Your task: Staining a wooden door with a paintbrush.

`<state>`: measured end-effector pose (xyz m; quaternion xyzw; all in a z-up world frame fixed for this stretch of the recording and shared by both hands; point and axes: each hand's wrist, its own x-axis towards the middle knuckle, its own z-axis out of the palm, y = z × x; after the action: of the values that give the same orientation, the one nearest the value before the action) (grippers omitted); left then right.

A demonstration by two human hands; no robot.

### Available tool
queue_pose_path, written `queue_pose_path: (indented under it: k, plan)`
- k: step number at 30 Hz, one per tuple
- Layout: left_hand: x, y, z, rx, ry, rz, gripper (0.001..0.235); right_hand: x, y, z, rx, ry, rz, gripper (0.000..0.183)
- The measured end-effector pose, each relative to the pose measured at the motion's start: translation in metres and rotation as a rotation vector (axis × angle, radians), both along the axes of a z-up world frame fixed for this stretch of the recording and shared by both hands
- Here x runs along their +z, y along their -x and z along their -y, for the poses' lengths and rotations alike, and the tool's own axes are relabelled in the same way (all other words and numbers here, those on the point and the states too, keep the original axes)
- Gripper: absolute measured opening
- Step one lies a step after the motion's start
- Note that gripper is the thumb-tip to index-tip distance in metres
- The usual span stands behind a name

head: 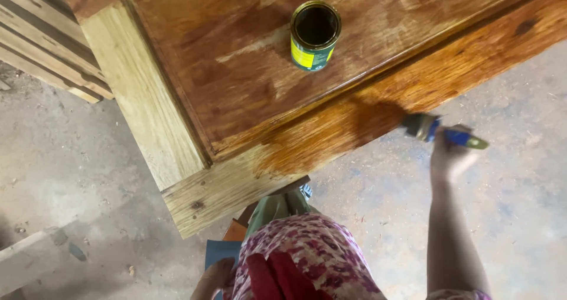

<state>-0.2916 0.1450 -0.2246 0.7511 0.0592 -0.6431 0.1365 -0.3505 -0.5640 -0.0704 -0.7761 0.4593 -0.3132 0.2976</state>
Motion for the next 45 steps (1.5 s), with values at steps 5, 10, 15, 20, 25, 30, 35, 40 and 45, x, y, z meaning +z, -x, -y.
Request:
queue_pose_path:
  k: [5,10,15,20,25,30,35,40,45]
  plan:
    - [-0.059,0.025,-0.056,-0.658,0.122,0.081,0.027,0.010,-0.011,-0.017,0.153,0.070,0.227,0.020]
    - [-0.020,0.017,-0.039,-0.186,-0.070,0.065,0.052,-0.004,0.027,-0.059,0.313,-0.024,0.164,0.019]
    - [-0.046,0.024,-0.029,0.845,-0.172,-0.020,0.038,0.003,0.011,-0.025,0.213,-0.027,0.376,0.029]
    - [-0.092,0.016,-0.063,-0.834,0.486,0.516,0.074,-0.018,0.028,-0.056,0.081,-0.064,0.199,0.022]
    - [-0.049,0.021,-0.045,-0.064,0.060,0.197,0.045,0.001,0.020,-0.029,0.092,-0.157,0.416,0.029]
    - [-0.081,0.021,-0.067,-0.691,0.390,0.385,0.041,0.006,-0.008,-0.012,-0.035,-0.102,0.449,0.029]
    - [-0.078,0.024,-0.069,-0.027,0.058,0.195,0.051,-0.045,0.042,-0.017,0.025,-0.348,0.407,0.032]
    - [-0.079,0.038,-0.065,-0.036,0.005,0.218,0.050,0.020,-0.013,0.001,-0.092,-0.161,0.297,0.030]
    - [-0.089,0.040,-0.063,-0.251,0.085,0.371,0.046,-0.021,-0.007,-0.053,-0.023,-0.193,0.342,0.031]
